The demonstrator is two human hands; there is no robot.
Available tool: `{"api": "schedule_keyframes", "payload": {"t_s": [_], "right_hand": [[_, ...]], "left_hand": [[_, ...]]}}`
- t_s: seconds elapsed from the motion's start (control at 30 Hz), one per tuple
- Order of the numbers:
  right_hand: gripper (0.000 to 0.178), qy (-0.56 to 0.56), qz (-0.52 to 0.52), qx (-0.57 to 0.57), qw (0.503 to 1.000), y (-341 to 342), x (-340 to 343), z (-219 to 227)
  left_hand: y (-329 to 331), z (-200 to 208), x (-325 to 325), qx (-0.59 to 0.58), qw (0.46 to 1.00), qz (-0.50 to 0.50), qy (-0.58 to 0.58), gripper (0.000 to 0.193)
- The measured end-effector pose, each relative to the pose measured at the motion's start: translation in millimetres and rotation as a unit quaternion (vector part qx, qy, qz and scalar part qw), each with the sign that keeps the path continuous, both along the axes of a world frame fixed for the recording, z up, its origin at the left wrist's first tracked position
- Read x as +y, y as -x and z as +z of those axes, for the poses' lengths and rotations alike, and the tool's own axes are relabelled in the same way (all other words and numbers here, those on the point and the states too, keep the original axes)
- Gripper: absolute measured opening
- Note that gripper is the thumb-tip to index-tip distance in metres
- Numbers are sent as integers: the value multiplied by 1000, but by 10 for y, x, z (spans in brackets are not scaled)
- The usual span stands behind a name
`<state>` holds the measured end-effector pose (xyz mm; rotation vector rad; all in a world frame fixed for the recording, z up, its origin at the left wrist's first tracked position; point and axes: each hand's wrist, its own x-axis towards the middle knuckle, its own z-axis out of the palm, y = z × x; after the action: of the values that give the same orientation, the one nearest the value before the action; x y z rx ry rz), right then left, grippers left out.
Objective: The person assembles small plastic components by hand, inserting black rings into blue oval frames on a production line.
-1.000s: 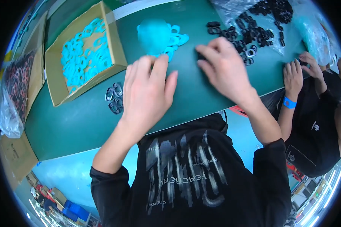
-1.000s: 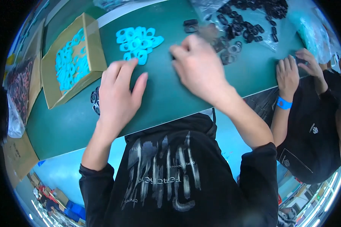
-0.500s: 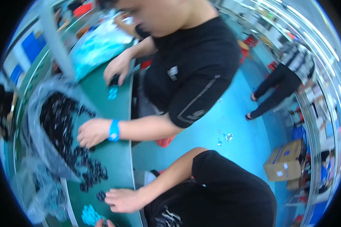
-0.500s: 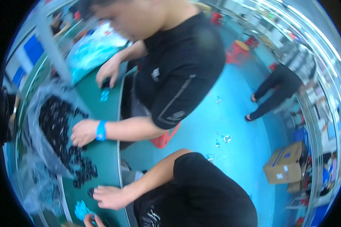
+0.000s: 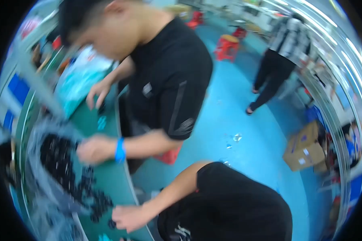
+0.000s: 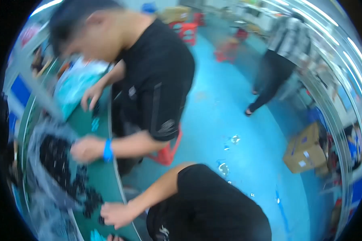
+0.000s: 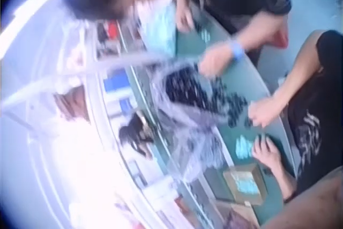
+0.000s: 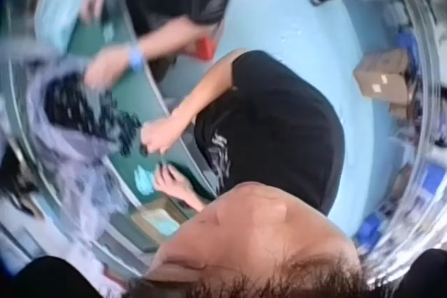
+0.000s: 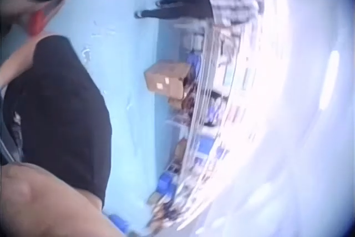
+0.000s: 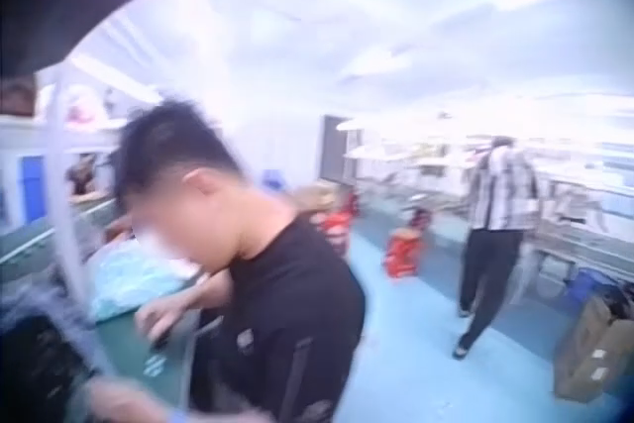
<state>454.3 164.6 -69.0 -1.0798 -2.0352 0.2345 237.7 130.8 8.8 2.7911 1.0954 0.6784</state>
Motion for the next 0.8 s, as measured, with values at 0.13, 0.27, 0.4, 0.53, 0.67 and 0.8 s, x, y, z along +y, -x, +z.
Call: {"api": "schedule_keyframes", "payload": {"t_s": [0.13,0.27,0.4,0.53,0.67,0.8], "right_hand": [[37,75,79,-24,994,-567,-57,209],[30,154,95,-52,982,-899,-130,479],[33,182,122,-70,973,-857,53,698],[29,180,136,-99,969,-758,202,707],[30,165,136,-77,974,-610,235,748],[36,204,88,-155,963,-503,152,817]], "left_hand": [[-7,49,-17,26,994,51,93,33],[121,-89,-133,-42,989,105,93,18],[165,-7,-205,-58,982,162,84,21],[-114,136,-45,-75,980,158,93,31],[-326,-30,82,-58,980,146,124,40],[-235,-220,97,-115,984,90,98,37]]}}
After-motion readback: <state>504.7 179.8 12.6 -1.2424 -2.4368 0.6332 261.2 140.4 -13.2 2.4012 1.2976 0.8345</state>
